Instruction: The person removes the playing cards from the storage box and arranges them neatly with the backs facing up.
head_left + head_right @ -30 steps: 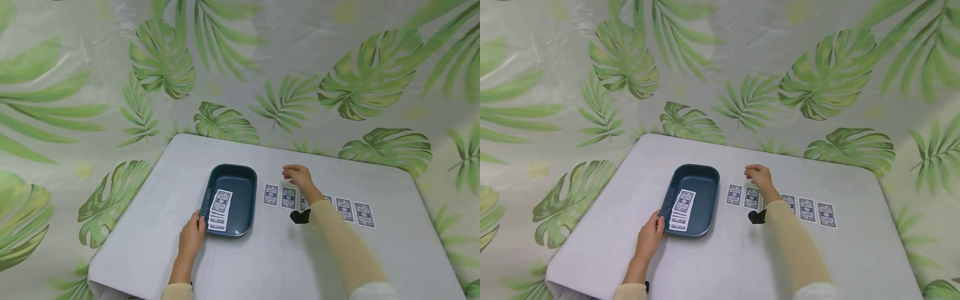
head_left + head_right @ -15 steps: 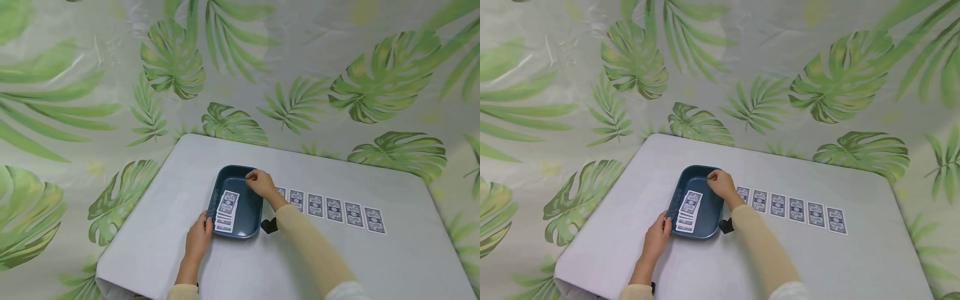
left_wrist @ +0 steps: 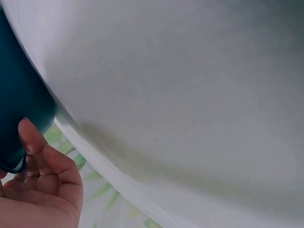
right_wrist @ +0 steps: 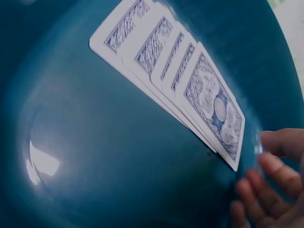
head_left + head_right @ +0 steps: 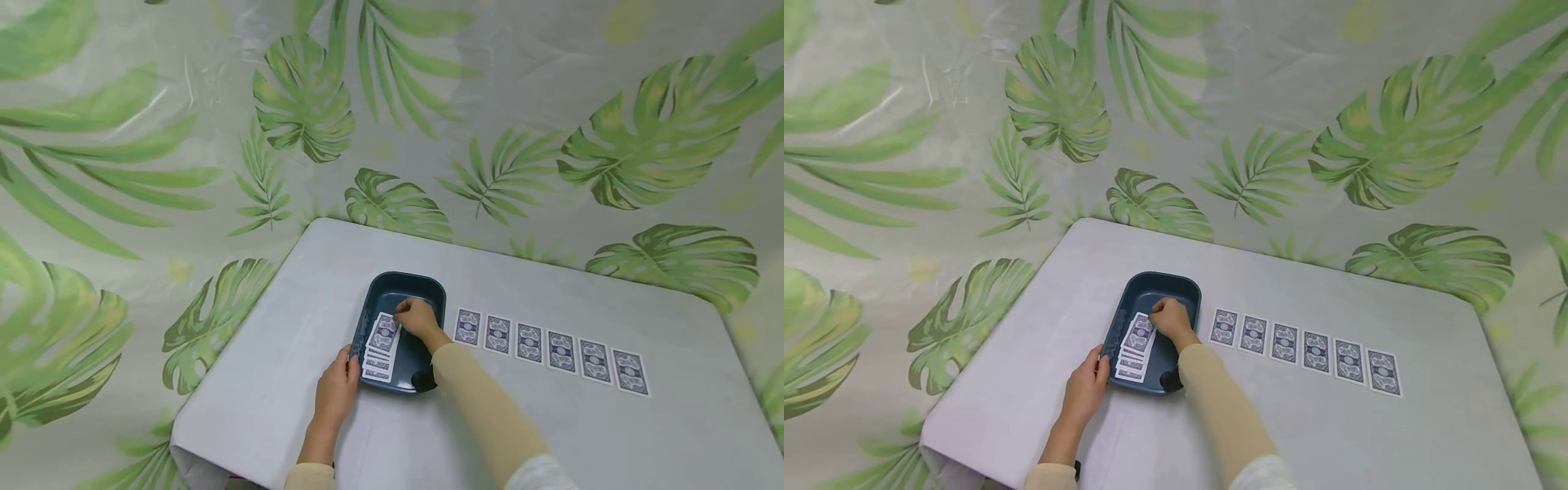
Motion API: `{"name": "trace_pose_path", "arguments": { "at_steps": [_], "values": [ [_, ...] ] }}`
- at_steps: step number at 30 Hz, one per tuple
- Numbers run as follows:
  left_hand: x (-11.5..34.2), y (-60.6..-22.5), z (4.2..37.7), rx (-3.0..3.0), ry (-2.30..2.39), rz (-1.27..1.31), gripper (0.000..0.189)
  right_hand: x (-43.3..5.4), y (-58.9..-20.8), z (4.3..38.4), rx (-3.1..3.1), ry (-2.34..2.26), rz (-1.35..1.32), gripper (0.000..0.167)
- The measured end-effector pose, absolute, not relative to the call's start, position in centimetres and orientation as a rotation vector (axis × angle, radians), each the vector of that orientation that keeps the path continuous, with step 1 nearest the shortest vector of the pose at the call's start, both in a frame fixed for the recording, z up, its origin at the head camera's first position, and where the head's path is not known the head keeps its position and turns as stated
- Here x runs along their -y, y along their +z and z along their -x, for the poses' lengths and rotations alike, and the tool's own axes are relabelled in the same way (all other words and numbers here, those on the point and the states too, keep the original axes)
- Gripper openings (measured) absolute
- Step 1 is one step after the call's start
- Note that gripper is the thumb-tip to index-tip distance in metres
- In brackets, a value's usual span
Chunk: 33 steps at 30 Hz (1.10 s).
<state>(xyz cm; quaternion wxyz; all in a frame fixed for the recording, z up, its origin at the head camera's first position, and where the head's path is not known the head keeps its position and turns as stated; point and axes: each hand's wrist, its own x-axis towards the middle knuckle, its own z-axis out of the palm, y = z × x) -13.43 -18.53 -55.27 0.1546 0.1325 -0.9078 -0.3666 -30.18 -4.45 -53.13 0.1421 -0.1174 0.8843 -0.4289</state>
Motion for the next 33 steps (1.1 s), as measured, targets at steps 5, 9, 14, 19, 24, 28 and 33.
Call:
{"name": "trace_pose_path", "arguments": {
  "at_steps": [5, 9, 14, 19, 24, 28, 33],
  "values": [
    [18.5, -55.2, 13.4, 2.610, -1.047, -0.364, 0.031, 4.6, -53.7, 29.7, -2.634, -1.053, 0.301, 0.042],
    [18.4, -55.0, 13.5, 2.616, -1.055, -0.361, 0.032, 4.6, -53.6, 29.3, -2.666, -0.936, 0.286, 0.053],
    [18.2, -55.0, 13.6, 2.630, -1.047, -0.368, 0.034, 4.7, -53.4, 29.2, -2.690, -0.873, 0.274, 0.048],
    [18.2, -54.8, 13.6, 2.648, -1.052, -0.381, 0.034, 4.4, -53.4, 29.4, -2.666, -0.999, 0.278, 0.028],
    [18.2, -54.8, 13.6, 2.638, -1.044, -0.377, 0.034, 3.8, -53.0, 29.7, -2.535, -1.302, 0.181, 0.011],
    [18.3, -54.9, 13.7, 2.631, -1.050, -0.392, 0.034, 3.4, -52.3, 29.7, -2.430, -1.467, 0.138, 0.007],
    [18.5, -54.8, 13.5, 2.639, -1.074, -0.434, 0.035, 2.8, -51.1, 29.4, -2.358, -1.561, 0.142, 0.007]
  ]
}}
